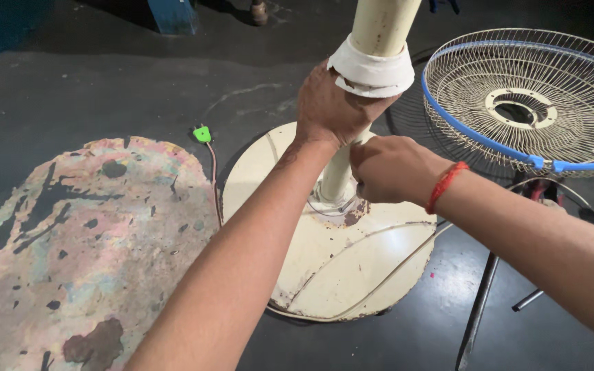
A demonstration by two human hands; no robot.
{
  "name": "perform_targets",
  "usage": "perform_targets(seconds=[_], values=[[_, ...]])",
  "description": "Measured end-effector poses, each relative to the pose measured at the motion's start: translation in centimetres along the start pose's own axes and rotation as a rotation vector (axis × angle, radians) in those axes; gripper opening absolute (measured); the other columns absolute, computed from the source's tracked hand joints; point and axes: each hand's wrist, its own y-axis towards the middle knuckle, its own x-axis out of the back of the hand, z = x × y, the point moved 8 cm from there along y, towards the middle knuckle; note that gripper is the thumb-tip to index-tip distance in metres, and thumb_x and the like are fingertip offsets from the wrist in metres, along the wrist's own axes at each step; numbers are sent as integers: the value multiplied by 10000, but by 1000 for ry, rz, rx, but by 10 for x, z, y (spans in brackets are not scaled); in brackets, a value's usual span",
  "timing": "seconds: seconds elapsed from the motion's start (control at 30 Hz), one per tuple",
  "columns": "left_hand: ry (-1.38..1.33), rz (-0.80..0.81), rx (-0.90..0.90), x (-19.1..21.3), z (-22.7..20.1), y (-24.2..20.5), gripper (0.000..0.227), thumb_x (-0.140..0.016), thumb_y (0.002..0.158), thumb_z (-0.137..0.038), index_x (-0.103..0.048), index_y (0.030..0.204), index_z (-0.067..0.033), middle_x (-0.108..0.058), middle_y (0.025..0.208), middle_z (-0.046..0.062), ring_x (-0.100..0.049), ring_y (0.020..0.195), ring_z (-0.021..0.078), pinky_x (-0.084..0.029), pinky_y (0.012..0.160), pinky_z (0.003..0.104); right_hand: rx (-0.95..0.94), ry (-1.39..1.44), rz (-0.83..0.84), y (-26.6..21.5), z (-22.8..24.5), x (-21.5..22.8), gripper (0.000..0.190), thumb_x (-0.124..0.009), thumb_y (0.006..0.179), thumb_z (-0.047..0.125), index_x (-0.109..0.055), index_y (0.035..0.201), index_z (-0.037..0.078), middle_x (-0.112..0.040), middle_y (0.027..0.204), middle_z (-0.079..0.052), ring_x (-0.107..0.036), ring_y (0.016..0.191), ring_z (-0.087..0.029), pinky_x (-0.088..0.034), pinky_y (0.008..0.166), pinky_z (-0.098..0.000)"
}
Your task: The person uses a screwdriver to tighten a screw at the base of a standing fan, securing the pole to the base. The person holds the pole steady with one hand while turning the screwdriver with the other.
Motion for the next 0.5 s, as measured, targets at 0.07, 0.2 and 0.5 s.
perform_targets(seconds=[0.07, 0.2, 0.5], values=[[-149, 18, 28, 0, 2, -1, 608, -773, 740, -641, -763, 1132, -176, -790, 1084, 88, -748, 1027, 307, -603, 901, 430, 51, -41, 2, -3, -1, 4, 225, -704, 807, 223, -732, 986, 89, -745, 991, -100, -711, 1001, -285, -559, 885, -410], [-20, -17, 59, -1, 5, 0, 619, -824, 689, -641, -766, 1055, -145, -775, 1027, 117, -736, 1000, 330, -592, 873, 454, 284, -180, 0, -3, 11, 6, 161, -671, 814, 217, -758, 922, 134, -736, 983, -59, -695, 964, -291, -546, 842, -434], [-8, 26, 66, -3, 7, 0, 660, -838, 696, -629, -750, 1131, -140, -756, 1111, 123, -709, 1073, 329, -573, 925, 454, 489, -416, -94, -4, 39, 11, 113, -663, 819, 183, -740, 747, 142, -731, 815, -48, -699, 924, -254, -546, 855, -394]])
